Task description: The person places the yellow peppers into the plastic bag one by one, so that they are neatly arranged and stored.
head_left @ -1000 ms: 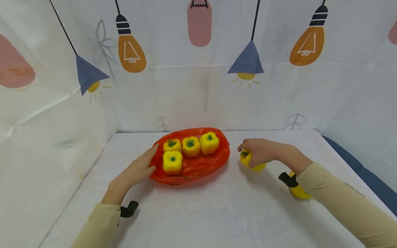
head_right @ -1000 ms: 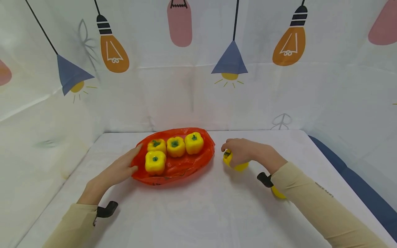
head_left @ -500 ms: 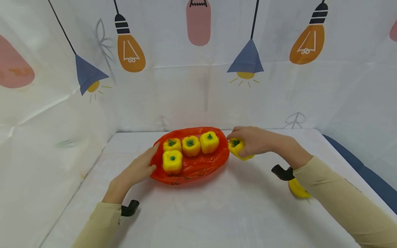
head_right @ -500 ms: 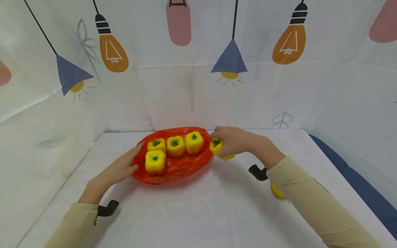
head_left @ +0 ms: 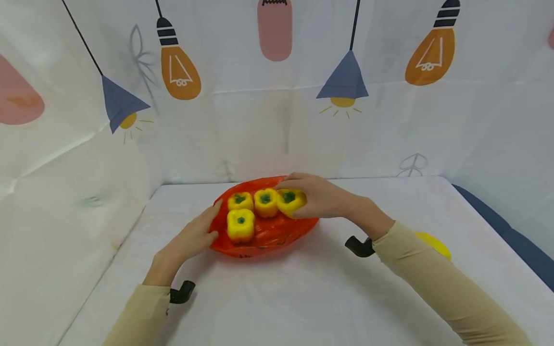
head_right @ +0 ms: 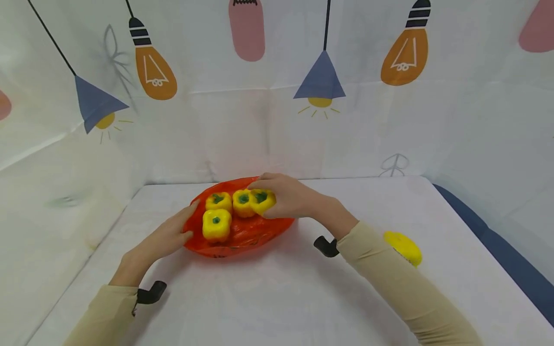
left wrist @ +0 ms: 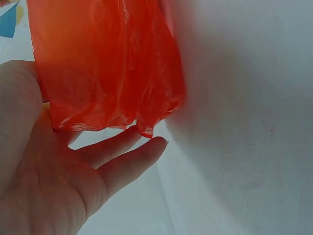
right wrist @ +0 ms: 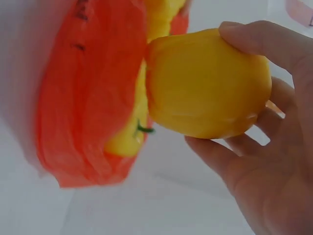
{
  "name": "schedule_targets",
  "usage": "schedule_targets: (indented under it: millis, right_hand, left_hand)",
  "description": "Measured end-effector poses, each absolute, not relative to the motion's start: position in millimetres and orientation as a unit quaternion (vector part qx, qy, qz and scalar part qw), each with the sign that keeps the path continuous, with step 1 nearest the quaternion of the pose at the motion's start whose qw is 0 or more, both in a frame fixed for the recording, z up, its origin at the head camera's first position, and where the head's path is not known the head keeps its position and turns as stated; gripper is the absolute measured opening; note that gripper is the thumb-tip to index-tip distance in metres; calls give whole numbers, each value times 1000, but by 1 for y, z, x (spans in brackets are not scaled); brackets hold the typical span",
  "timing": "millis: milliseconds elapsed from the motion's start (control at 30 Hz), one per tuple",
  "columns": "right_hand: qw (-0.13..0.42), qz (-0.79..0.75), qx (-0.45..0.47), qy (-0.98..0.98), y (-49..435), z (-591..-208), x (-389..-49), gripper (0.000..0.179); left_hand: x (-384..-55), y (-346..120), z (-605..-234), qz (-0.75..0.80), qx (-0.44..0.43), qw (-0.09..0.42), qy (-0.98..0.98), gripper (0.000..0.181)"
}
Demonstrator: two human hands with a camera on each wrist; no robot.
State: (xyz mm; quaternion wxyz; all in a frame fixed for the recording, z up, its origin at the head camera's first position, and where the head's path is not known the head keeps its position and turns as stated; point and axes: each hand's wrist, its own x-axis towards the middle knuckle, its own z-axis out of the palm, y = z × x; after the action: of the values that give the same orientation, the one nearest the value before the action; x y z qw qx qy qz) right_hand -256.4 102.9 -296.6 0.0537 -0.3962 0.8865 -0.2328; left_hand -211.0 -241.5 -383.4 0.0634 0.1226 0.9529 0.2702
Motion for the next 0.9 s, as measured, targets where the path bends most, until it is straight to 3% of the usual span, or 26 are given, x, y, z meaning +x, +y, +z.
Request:
schedule_targets:
  millis: [633,900]
  right_hand:
    - [40,-238,-400,884,54,-369,-251,59]
    - [-3,-200,-379,904,51,-384,-247,53]
  left_hand:
    - [-210,-239,-382,256,119,62,957,77]
    - [-207,-242,-381,250,128,53,958,75]
